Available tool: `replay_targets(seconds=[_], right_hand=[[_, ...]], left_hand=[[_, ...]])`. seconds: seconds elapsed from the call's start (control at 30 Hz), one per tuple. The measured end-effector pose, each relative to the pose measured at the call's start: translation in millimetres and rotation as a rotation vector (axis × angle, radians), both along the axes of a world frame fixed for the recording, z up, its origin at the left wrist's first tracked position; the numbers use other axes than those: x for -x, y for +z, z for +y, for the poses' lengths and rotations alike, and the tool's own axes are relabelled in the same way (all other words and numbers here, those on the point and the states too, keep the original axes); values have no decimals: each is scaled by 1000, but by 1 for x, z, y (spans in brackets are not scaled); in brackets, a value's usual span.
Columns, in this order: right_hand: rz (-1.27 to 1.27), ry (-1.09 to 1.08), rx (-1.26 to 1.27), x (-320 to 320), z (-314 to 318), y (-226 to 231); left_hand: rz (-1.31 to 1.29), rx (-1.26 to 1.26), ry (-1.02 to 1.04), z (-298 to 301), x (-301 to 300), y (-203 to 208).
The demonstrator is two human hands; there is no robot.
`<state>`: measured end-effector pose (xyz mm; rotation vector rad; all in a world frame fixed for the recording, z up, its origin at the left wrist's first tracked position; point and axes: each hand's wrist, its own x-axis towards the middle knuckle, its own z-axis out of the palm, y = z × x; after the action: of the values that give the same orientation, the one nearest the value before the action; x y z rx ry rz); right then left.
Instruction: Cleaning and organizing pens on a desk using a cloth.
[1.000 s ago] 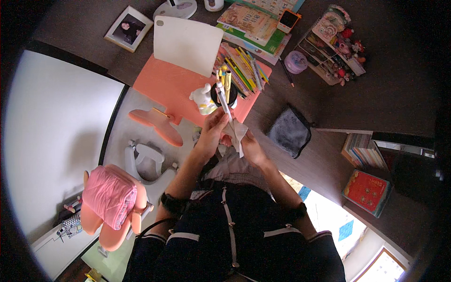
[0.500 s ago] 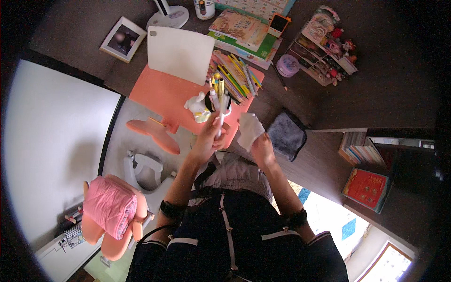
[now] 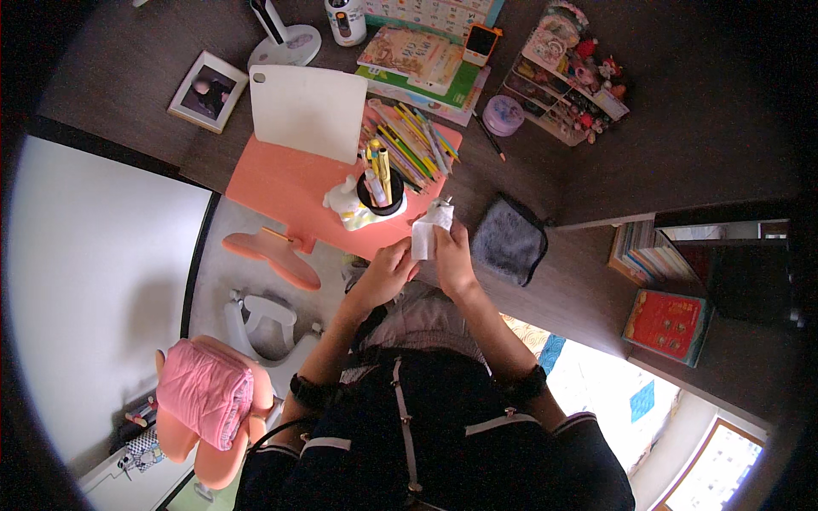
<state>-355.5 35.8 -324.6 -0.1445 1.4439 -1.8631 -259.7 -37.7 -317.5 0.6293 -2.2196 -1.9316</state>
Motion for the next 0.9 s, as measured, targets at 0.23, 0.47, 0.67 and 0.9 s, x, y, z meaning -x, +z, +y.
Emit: replay_targets(seconds=[0.23, 0.47, 0.67, 0.9], right_hand=[[-15, -405, 52, 73, 26, 5], [48, 138, 31, 36, 51, -19], [131, 132, 167, -4, 21, 10], [54, -153, -15, 2, 19, -10]], left_hand=[[14, 171, -145, 0, -4, 21], [155, 129, 65, -3, 9, 9], [107, 165, 54, -3, 5, 0], [172, 324, 5, 5, 11, 6]])
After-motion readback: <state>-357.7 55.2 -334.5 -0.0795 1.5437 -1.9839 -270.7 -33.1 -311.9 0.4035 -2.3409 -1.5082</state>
